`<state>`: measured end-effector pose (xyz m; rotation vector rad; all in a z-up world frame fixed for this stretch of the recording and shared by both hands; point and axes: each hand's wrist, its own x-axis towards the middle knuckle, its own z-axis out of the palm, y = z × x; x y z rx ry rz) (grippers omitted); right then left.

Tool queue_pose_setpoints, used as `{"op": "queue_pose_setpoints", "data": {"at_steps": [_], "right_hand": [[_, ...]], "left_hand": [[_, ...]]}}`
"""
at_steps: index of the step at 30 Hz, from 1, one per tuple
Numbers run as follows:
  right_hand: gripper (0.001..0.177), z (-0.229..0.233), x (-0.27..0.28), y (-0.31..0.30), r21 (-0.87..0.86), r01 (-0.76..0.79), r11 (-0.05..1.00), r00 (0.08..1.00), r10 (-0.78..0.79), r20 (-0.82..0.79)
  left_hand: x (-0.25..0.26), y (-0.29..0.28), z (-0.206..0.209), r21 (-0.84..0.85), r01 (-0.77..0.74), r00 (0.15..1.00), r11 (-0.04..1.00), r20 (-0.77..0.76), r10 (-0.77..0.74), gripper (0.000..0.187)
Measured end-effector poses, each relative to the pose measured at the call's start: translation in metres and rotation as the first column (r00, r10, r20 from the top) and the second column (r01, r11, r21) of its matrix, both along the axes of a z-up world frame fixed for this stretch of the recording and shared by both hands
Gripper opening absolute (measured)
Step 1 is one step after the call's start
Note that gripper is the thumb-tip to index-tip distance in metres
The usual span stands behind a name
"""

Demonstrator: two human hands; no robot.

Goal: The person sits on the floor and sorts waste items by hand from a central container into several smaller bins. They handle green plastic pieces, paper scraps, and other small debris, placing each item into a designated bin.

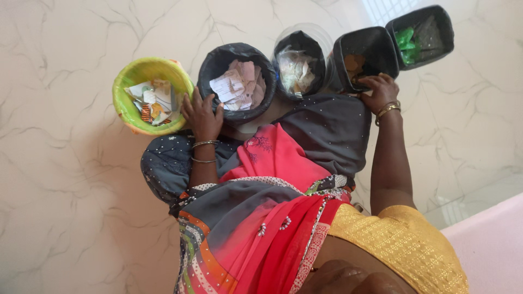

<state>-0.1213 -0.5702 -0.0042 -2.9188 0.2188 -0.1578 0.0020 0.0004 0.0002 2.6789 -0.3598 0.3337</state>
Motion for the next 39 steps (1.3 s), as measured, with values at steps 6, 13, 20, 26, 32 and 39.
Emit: {"op": "queue_pose_setpoints", "data": {"at_steps": [6, 13, 20, 26, 32, 39], "right_hand": [[0.026, -0.002, 0.012, 0.005, -0.140, 0.008, 0.990, 1.000, -0.005, 0.017], [0.015, 0.073, 0.006, 0.037, -0.372, -0.032, 0.927, 0.979, 0.105, 0.177], [0.018, 0.164, -0.011, 0.036, -0.211, 0.013, 0.977, 0.893, 0.084, 0.441], [0.023, 0.152, 0.006, 0.056, 0.603, -0.118, 0.789, 0.860, -0.223, 0.459], [0.042, 0.090, 0.044, 0.120, 0.989, -0.148, 0.019, 0.943, -0.299, 0.147], [0.063, 0.047, 0.054, 0.137, 0.919, -0.013, -0.394, 0.991, -0.131, -0.042]], "left_hand": [[-0.005, 0.003, 0.001, -0.007, 0.001, 1.000, 1.000, 0.014, -0.001, 0.042], [-0.003, 0.003, -0.001, -0.015, 0.000, 1.000, 1.000, 0.029, 0.000, 0.042], [-0.002, 0.002, 0.001, -0.025, -0.003, 1.000, 1.000, 0.002, 0.003, 0.043], [0.000, 0.002, 0.000, -0.032, 0.000, 1.000, 0.999, -0.014, 0.000, 0.043], [-0.004, 0.005, -0.001, -0.051, 0.005, 1.000, 0.999, 0.011, -0.005, 0.042], [-0.011, 0.001, 0.003, -0.031, -0.025, 1.000, 0.999, 0.003, 0.025, 0.043]]}}
